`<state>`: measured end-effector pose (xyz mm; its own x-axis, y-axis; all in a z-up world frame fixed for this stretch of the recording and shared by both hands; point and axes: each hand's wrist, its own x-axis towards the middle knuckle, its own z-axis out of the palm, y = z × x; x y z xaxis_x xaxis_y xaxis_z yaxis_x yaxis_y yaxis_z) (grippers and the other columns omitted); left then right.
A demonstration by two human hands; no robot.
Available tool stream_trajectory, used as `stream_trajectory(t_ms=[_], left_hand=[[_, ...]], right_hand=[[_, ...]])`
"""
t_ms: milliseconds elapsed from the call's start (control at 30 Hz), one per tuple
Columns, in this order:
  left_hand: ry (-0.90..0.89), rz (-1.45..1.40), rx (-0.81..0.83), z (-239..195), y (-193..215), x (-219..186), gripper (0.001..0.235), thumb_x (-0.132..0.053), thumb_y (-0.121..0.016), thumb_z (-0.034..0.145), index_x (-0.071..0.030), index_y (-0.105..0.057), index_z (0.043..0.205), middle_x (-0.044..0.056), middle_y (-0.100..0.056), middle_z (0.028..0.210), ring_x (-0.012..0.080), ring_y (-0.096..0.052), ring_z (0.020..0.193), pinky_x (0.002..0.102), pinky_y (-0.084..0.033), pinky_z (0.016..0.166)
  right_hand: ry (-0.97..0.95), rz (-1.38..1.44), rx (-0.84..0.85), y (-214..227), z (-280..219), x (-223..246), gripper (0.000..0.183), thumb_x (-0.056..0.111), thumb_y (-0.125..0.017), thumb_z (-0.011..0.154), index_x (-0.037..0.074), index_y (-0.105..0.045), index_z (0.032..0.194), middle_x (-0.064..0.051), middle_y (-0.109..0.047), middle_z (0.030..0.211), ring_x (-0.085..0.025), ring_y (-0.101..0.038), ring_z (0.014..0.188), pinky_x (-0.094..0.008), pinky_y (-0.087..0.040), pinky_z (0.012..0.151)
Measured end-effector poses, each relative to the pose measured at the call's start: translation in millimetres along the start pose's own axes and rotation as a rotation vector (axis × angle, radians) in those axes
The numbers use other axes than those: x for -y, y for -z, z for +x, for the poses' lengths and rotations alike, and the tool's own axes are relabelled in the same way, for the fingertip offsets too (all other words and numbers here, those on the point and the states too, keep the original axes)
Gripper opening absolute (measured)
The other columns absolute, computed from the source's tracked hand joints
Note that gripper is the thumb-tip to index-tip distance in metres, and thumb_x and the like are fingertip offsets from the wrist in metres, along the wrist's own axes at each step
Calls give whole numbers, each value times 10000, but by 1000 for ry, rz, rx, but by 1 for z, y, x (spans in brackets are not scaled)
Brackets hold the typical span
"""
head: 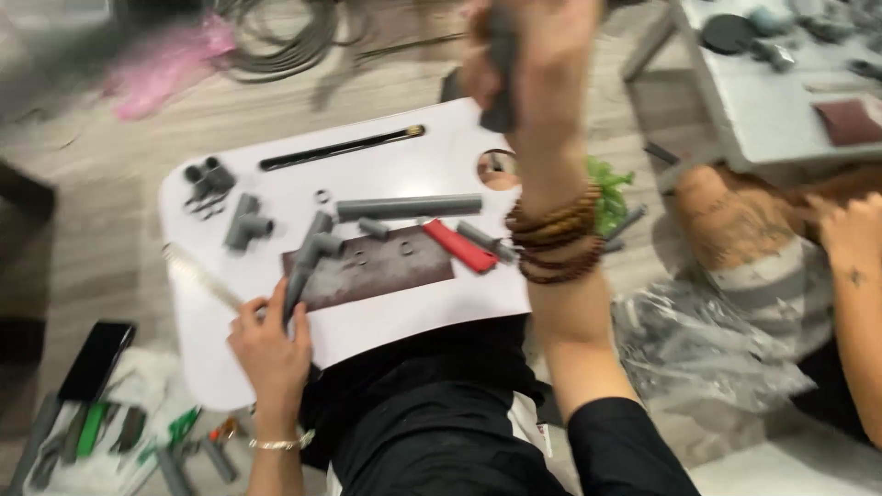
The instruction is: The person assembles a chain-like structure using gray PVC pipes and circular connectors. They connect the pieces by hand, forming a flexible chain, and then place the completed assembly on a white table.
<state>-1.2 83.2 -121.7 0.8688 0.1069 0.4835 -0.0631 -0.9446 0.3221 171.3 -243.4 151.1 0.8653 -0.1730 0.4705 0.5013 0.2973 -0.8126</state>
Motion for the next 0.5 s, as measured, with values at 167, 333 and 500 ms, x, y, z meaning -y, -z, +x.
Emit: stream_trajectory(t_ms=[167,333,500], left_hand=[[89,2,79,10,17,-17,432,-347,-665,1020,-209,-709,1426,117,-608,1175,350,-576,962,492,-458,788],[67,29,104,11,18,-16,425,-356,-651,1017,-211,-697,1413,94,-604,1112,322,-592,912,454,-459,743],[84,22,136,12,20,-17,435,-365,-632,1026,-217,-685,1432,90,-610,1123,309,-583,924,442,-458,745]], right_hand=[[26,54,131,-16,-9,40,230,225,-607,1061,91,-423,1023,-74,-500,876,-126,-408,486,-277,-334,379],[-245,45,95,-27,-20,27,259,205,-654,1007,53,-519,849,-82,-552,789,-120,-417,420,-253,-305,339],[-217,72,166,-19,-18,24,267,223,-648,1039,53,-508,1190,-55,-593,789,-98,-506,455,-242,-418,344]])
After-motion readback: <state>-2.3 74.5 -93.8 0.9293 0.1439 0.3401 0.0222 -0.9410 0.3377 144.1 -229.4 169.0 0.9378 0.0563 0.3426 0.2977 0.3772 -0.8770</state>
